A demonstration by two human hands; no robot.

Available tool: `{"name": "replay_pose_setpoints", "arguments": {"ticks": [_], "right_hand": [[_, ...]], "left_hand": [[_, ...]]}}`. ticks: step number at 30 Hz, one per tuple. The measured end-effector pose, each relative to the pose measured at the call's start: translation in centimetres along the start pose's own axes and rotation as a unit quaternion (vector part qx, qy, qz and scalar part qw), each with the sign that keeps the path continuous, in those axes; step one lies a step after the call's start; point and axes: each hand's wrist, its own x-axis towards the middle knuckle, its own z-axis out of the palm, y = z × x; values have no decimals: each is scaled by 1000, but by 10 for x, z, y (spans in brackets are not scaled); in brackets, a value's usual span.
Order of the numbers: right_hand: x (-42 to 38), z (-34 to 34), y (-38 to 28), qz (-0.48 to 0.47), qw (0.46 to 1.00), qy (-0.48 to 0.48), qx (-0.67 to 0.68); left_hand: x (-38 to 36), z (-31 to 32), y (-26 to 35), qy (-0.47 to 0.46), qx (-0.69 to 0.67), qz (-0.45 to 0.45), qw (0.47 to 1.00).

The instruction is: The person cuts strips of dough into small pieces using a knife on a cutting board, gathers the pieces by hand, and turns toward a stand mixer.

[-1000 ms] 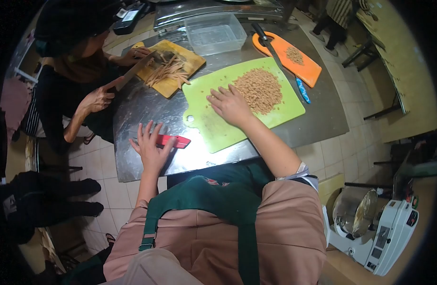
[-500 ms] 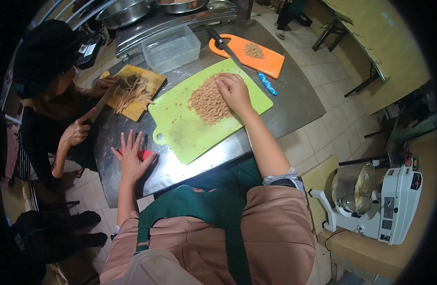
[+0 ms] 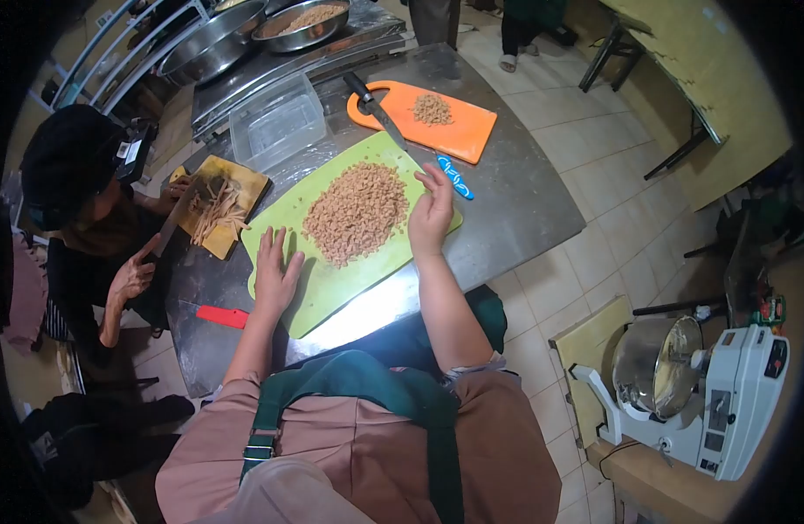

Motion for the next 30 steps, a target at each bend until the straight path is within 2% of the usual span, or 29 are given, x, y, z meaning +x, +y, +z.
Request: {"name": "replay_pose_setpoints", "arguments": {"ticks": [4, 8, 10, 11, 13, 18, 20, 23, 25, 27, 28, 30], "right_hand": [[1, -6, 0, 69, 997, 1, 32], [-1, -2, -5, 109, 993, 39, 39], [-3, -2, 2, 198, 972, 92, 83], [-5, -3, 3, 201, 972, 91, 81], [-10, -5, -4, 170, 982, 29, -74], [-17, -13, 9, 104, 990, -19, -94], [-14, -17, 10, 150, 985, -35, -78], [-13, -31, 14, 145, 987, -59, -41], [-1, -50, -7, 62, 977, -143, -147], [4, -72, -26, 161, 963, -189, -106], [12, -84, -40, 151, 967, -175, -110], [26, -111, -75, 221, 930, -239, -169]], "left_hand": [[10, 14, -5, 72, -41, -1, 997], [7, 12, -2, 69, -49, -12, 996], [7, 9, 2, 58, -44, -17, 997], [6, 8, 3, 50, -39, -14, 998], [3, 6, 2, 41, -39, -18, 998], [7, 2, 12, 35, -19, -22, 999], [8, 2, 12, -2, -10, -37, 999], [8, 1, 14, -16, 6, -35, 999], [7, 6, 12, -17, 11, -28, 999], [11, 4, 15, -23, 19, -20, 999], [12, 3, 20, -27, 40, -28, 998], [9, 1, 23, -30, 61, -26, 997]]}}
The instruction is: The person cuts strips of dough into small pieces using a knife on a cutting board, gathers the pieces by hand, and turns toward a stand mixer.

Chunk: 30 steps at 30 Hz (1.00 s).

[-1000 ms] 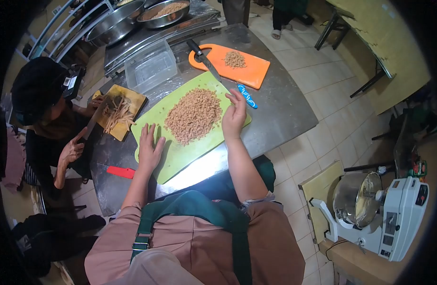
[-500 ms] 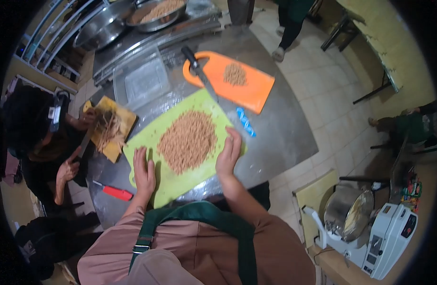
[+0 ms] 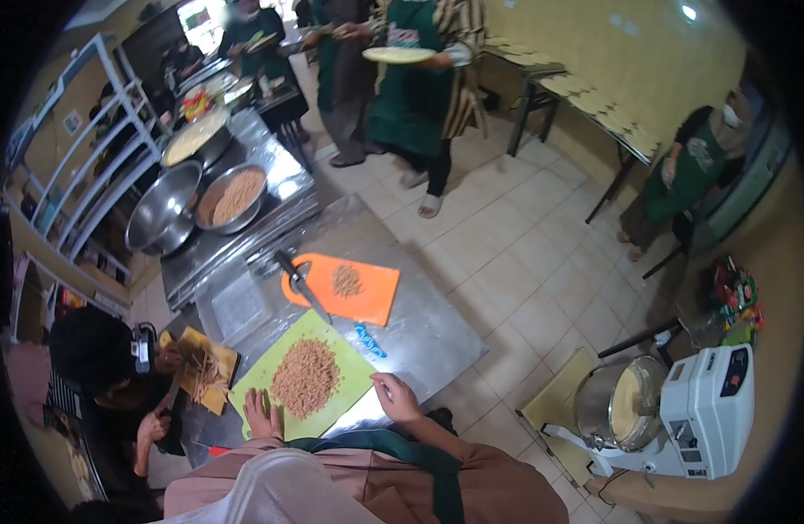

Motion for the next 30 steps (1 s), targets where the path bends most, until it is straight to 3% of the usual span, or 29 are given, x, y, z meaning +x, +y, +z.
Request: {"name": "replay_pose_setpoints", "arguments": {"ticks": [1, 3, 4, 6, 7, 9, 10, 11, 13, 15, 17, 19, 20, 21, 23, 24, 25, 26, 27, 28, 29, 30], "right_hand": [[-9, -19, 2, -1, 1000, 11, 2], [-24, -66, 18, -45, 980, -85, -173], [-30, -92, 23, -42, 981, -71, -173], [-65, -143, 31, 67, 929, -186, -314], [-81, -168, 28, 105, 934, -148, -309], [-113, -204, 26, 171, 934, -43, -310], [-129, -218, 27, 201, 926, 26, -318], [-145, -232, 22, 233, 916, 55, -321], [-182, -248, 11, 294, 897, 124, -307], [-219, -249, 5, 255, 895, 144, -337], [-246, -247, -29, 302, 876, 183, -329], [-268, -256, -66, 228, 913, 278, -195], [-278, -267, -99, 231, 899, 333, -166], [-292, -281, -138, 233, 882, 384, -140], [-326, -298, -210, 149, 790, 524, -281], [-343, -299, -254, 127, 724, 577, -355], [-354, -294, -300, 85, 618, 608, -492], [-366, -276, -347, 54, 600, 633, -485], [-377, -264, -369, -74, 534, 675, -504], [-394, -248, -390, -161, 475, 670, -547], [-438, -212, -434, -39, 498, 574, -648], [-441, -207, -470, -89, 515, 472, -709]], "left_hand": [[1, 3, -6, 8, 33, -4, 999], [1, 8, -3, 15, 64, 0, 998], [5, 11, 4, 62, 93, -38, 993], [13, 20, 26, 127, 148, -72, 978], [19, 29, 41, 118, 145, -55, 981], [37, 48, 72, 133, -27, 154, 979], [53, 84, 83, 10, -176, 75, 981], [65, 113, 94, -126, -304, -9, 944], [41, 69, 224, -308, -238, 148, 909], [24, 89, 282, -315, -247, 382, 833], [28, 155, 294, -494, -321, 411, 696], [20, 161, 325, -528, -269, 478, 649], [16, 162, 335, -538, -232, 514, 627], [31, 212, 331, -552, -217, 532, 604], [9, 295, 293, -548, -222, 584, 557], [8, 297, 300, -562, -214, 591, 538], [3, 293, 324, -543, -207, 633, 511], [-6, 287, 351, -522, -204, 675, 480], [-18, 282, 384, -442, -260, 730, 452], [-38, 245, 433, -356, -320, 771, 420], [-36, 195, 484, -364, -327, 775, 399], [-71, 119, 539, -371, -288, 773, 426]]}}
